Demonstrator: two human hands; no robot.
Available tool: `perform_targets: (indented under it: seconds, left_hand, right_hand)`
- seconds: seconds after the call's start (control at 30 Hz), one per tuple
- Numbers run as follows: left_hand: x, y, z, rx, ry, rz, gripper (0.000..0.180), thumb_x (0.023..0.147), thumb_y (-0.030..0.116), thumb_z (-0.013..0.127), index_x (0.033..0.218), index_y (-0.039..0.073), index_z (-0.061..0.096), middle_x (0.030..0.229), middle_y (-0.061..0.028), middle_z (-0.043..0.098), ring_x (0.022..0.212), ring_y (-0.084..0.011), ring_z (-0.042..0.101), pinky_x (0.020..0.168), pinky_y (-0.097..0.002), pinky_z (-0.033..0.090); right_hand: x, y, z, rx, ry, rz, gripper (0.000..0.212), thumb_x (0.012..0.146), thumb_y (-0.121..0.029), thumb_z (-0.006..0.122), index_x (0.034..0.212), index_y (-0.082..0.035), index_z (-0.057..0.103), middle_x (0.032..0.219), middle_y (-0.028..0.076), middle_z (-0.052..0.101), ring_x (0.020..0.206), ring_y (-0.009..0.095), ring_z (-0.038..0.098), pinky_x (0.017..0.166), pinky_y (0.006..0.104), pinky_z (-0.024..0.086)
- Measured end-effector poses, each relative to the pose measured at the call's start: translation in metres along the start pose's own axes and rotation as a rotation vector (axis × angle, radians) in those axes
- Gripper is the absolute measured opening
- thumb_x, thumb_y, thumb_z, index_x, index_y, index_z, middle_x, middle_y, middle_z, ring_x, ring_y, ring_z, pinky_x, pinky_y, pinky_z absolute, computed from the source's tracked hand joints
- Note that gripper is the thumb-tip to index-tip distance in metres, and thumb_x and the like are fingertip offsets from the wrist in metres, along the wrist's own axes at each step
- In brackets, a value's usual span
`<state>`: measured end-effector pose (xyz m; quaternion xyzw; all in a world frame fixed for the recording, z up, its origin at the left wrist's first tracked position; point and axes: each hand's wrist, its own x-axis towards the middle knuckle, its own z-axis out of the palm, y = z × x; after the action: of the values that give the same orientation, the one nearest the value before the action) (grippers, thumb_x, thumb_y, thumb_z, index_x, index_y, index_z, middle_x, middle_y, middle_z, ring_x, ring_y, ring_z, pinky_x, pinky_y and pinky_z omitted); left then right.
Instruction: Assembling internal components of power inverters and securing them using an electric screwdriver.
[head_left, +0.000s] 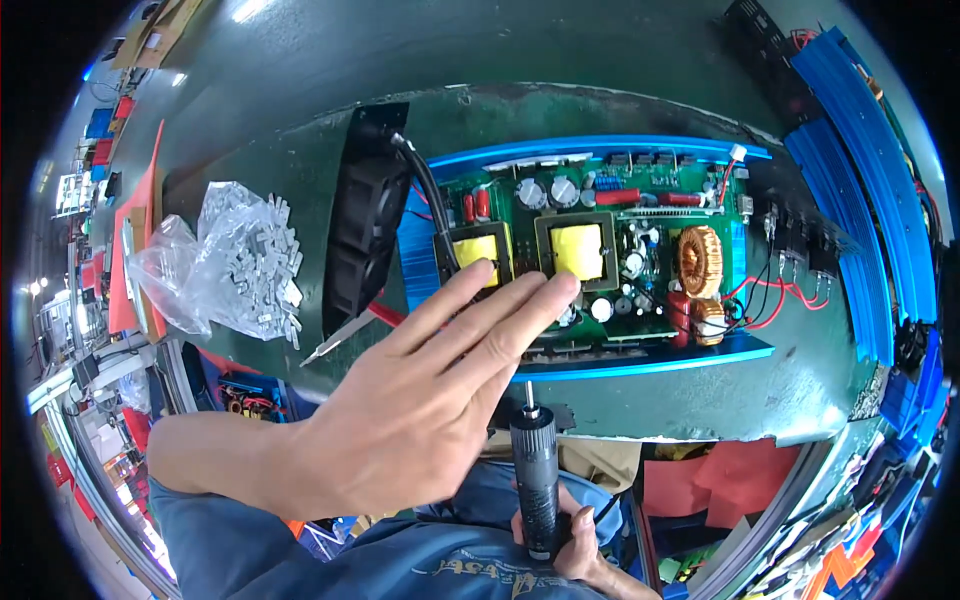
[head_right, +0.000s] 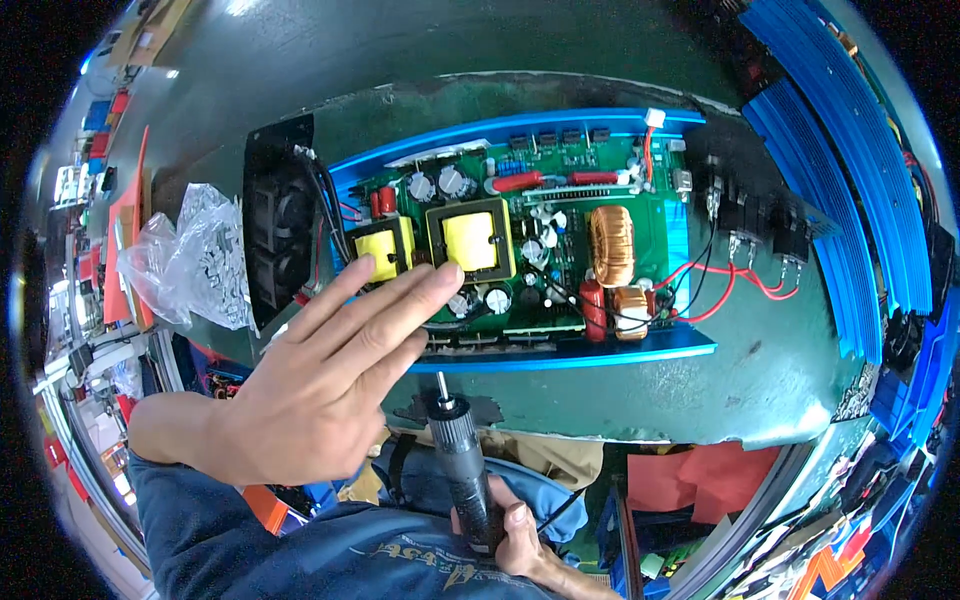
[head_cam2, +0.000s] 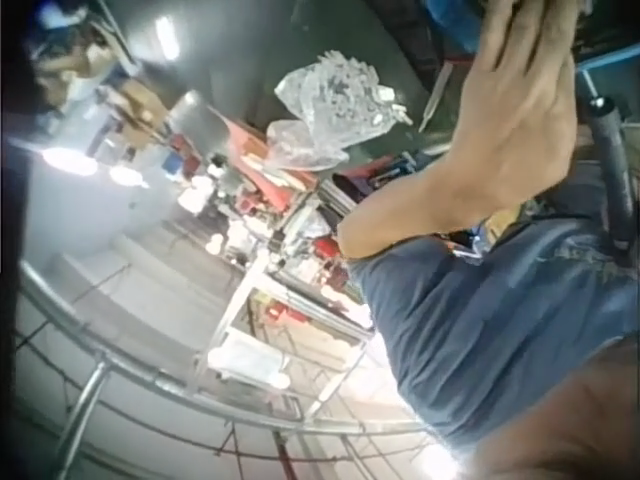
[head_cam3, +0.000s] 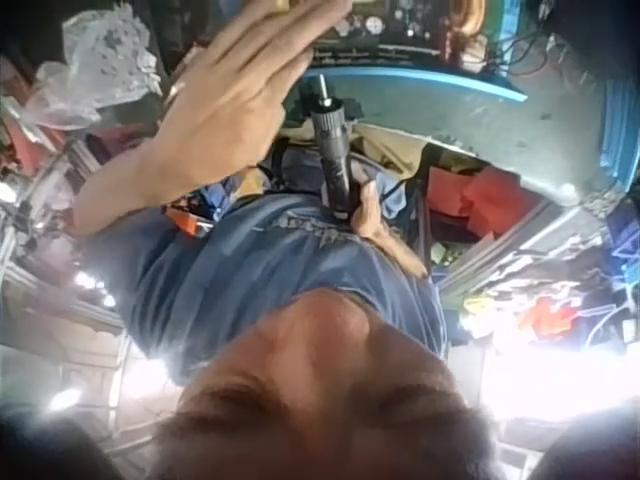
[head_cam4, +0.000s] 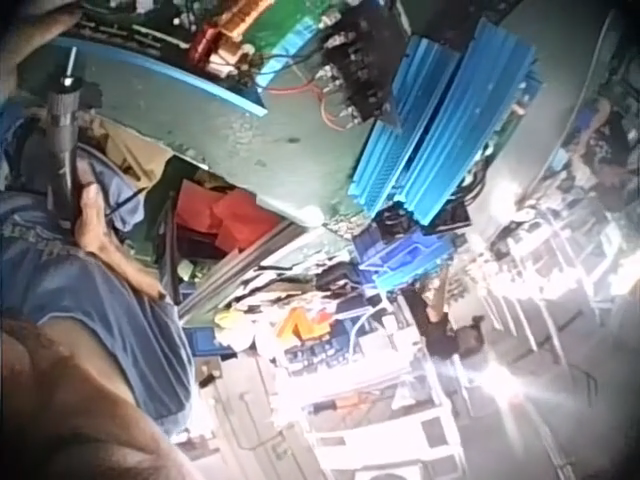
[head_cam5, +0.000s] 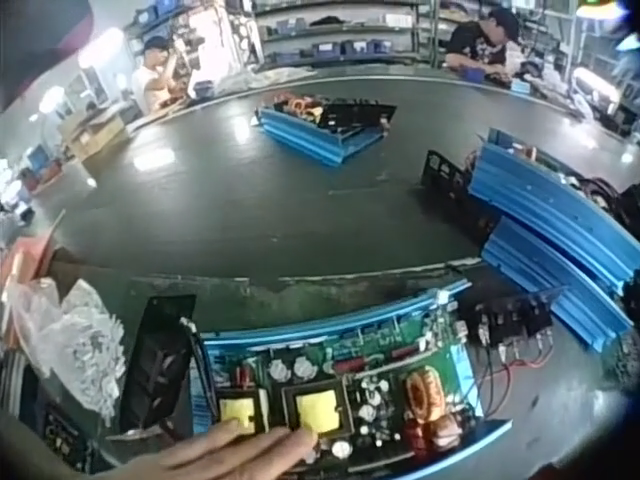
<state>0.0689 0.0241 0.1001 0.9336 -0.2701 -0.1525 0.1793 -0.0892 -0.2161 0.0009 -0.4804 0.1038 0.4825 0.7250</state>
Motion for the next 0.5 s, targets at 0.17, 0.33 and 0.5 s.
perform_targets:
  seconds: [0.17,0.33,0.5]
  left_hand:
    - [-0.008,-0.003,0.010,0.069,0.087,-0.029,0.031,0.086,0.000,0.064,0.114,-0.014,0.065,0.153,-0.0221,0.047,0.138,-0.0328,0.051,0.120,-0.0498,0.032]
    - [-0.004,-0.004,0.020,0.046,0.184,0.032,0.034,0.090,0.001,0.062,0.119,-0.016,0.062,0.152,-0.0227,0.047,0.139,-0.0321,0.050,0.121,-0.0491,0.031]
    - [-0.015,-0.006,0.019,0.005,0.170,0.035,0.036,0.088,0.003,0.060,0.118,-0.015,0.062,0.158,-0.0216,0.039,0.148,-0.0311,0.038,0.125,-0.0487,0.024]
  right_hand:
    - [0.003,0.006,0.003,-0.008,0.018,-0.031,0.107,0.092,-0.085,0.017,0.142,0.006,0.042,0.083,0.013,0.063,0.071,0.018,0.060,0.065,0.0288,0.045]
    - [0.014,0.019,0.016,0.321,-0.096,0.026,0.103,0.092,-0.084,0.024,0.146,0.002,0.040,0.073,0.011,0.060,0.061,0.017,0.052,0.061,0.0285,0.041]
    - [0.015,0.039,0.011,0.791,-0.370,0.162,0.097,0.096,-0.080,0.019,0.152,-0.003,0.040,0.058,0.006,0.050,0.052,0.019,0.044,0.066,0.0331,0.038]
